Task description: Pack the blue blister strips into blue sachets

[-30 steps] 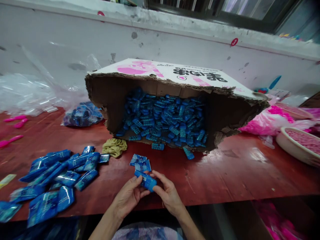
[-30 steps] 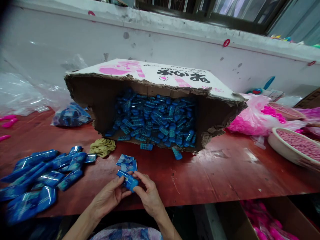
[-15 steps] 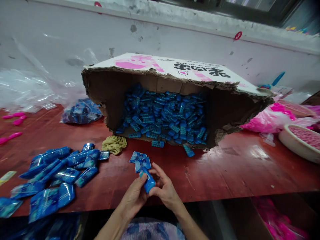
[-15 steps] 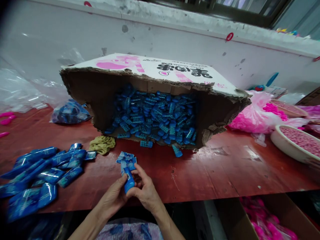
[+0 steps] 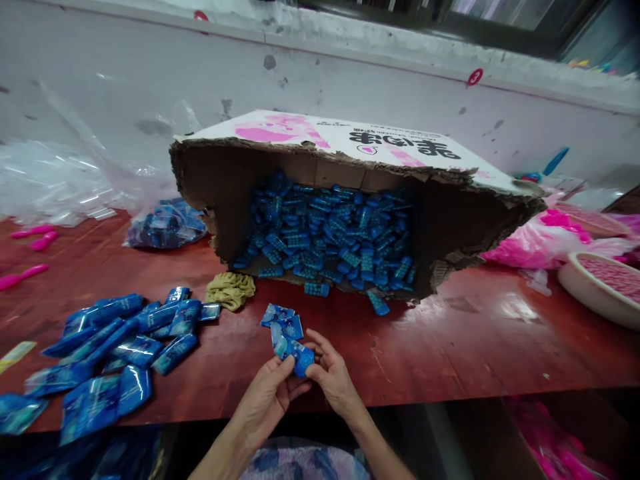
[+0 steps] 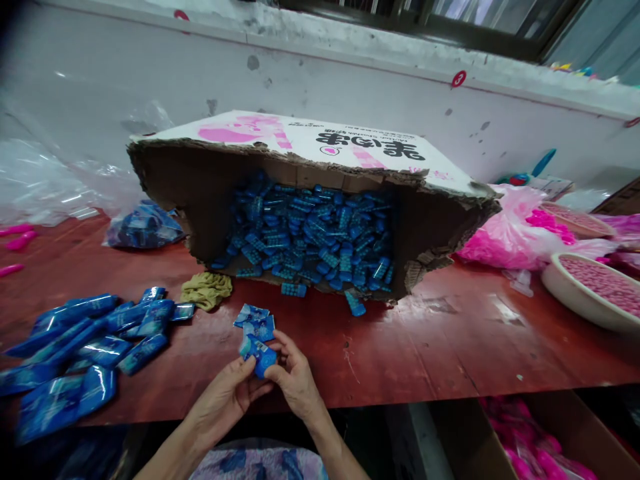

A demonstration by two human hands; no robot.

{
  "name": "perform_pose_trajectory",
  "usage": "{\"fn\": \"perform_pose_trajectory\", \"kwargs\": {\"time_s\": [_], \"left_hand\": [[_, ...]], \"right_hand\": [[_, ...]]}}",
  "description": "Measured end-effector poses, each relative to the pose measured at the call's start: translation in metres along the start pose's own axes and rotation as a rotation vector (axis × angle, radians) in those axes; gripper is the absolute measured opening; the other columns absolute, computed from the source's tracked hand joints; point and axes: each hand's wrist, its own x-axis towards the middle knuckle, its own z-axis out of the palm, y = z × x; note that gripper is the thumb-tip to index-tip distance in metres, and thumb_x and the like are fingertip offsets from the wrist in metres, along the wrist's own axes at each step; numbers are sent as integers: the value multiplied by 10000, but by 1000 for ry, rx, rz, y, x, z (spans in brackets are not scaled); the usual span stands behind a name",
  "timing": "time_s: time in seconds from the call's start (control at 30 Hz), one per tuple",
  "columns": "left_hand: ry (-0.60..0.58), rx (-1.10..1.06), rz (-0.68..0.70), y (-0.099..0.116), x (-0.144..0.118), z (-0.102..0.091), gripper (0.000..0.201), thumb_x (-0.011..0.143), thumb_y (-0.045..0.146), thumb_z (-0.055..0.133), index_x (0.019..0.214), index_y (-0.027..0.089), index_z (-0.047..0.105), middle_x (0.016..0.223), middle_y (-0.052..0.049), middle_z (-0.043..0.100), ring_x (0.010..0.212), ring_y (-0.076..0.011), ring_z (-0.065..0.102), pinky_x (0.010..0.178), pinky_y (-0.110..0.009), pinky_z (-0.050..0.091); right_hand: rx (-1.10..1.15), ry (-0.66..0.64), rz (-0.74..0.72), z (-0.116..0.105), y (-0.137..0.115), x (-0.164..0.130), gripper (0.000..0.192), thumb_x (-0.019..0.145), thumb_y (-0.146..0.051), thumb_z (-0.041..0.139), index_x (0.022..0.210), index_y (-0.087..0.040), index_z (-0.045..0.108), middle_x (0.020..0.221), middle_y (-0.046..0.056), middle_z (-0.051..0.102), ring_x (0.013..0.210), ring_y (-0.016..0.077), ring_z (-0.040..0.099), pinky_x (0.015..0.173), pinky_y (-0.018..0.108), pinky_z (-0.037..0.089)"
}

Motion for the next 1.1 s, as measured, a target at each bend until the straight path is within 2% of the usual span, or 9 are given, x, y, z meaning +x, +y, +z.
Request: {"fn": "perform_pose_trajectory", "kwargs": {"time_s": [0.27, 0.4, 0.5, 0.6, 0.7, 0.83, 0.97, 1.03, 1.1], "left_hand": [[186, -109, 77, -2, 0, -7, 112, 734, 159, 589, 833, 141, 637, 793, -61, 704, 697, -182, 661, 660, -317, 541], [340, -226, 284, 43, -11, -32, 195, 819, 247, 460, 812, 142, 624, 708, -69, 686, 746, -196, 658, 680, -341, 543], [431, -346, 527, 81, -22, -62, 460, 829, 464, 343, 932, 98, 602, 896, -138, 678, 896, -213, 629, 704, -318, 544], [540, -333, 471, 93, -27, -82, 451, 861, 398, 276, 918, 83, 594, 850, -132, 677, 844, -203, 643, 661, -307, 547], [559, -254, 324, 76, -19, -82, 261, 846, 220, 347, 827, 119, 587, 658, -65, 658, 702, -189, 659, 631, -327, 542], [465, -5, 267, 36, 3, -58, 90, 762, 144, 511, 837, 143, 560, 566, -24, 629, 532, -153, 629, 547, -274, 515], [419, 349, 272, 11, 20, -35, 245, 703, 270, 609, 901, 141, 546, 686, -50, 652, 489, -154, 605, 501, -298, 495], [443, 686, 508, 13, 24, -36, 292, 714, 334, 586, 947, 159, 563, 828, -87, 667, 710, -212, 647, 660, -372, 507], [507, 1138, 846, 25, 27, -47, 332, 743, 348, 538, 1023, 174, 575, 1082, -134, 619, 1062, -275, 537, 889, -450, 403]], "right_hand": [[-529, 99, -156, 20, 11, -5, 477, 807, -338, 555, 1261, -256, 433, 963, 47, 643, 836, 194, 601, 758, 293, 468], [-849, -12, -248, 21, 0, 8, 342, 830, -303, 531, 1171, -272, 525, 986, 57, 624, 887, 215, 568, 779, 317, 443], [-1187, 3, -230, 16, -3, 26, 261, 823, -255, 542, 1079, -291, 575, 998, 48, 604, 884, 228, 530, 770, 356, 414], [-1434, 57, -191, 12, 4, 43, 214, 817, -217, 548, 1004, -307, 599, 999, 37, 599, 878, 234, 503, 751, 368, 385], [-1503, 86, -179, 12, 16, 50, 142, 832, -187, 518, 858, -271, 630, 896, 40, 611, 843, 232, 494, 723, 355, 364], [-1542, 82, -181, 15, 24, 50, 194, 863, -163, 447, 783, -221, 614, 835, 56, 605, 824, 217, 493, 733, 346, 347], [-1558, 73, -176, 11, 17, 52, 163, 861, -230, 464, 967, -218, 587, 974, 67, 599, 874, 217, 502, 754, 345, 354], [-1566, 61, -165, 8, 13, 53, 295, 848, -270, 491, 1142, -249, 508, 1124, 69, 559, 937, 235, 494, 771, 360, 359], [-1586, 26, -144, 6, 12, 53, 379, 839, -285, 506, 1214, -277, 453, 1193, 62, 531, 986, 255, 480, 791, 379, 359]]}}
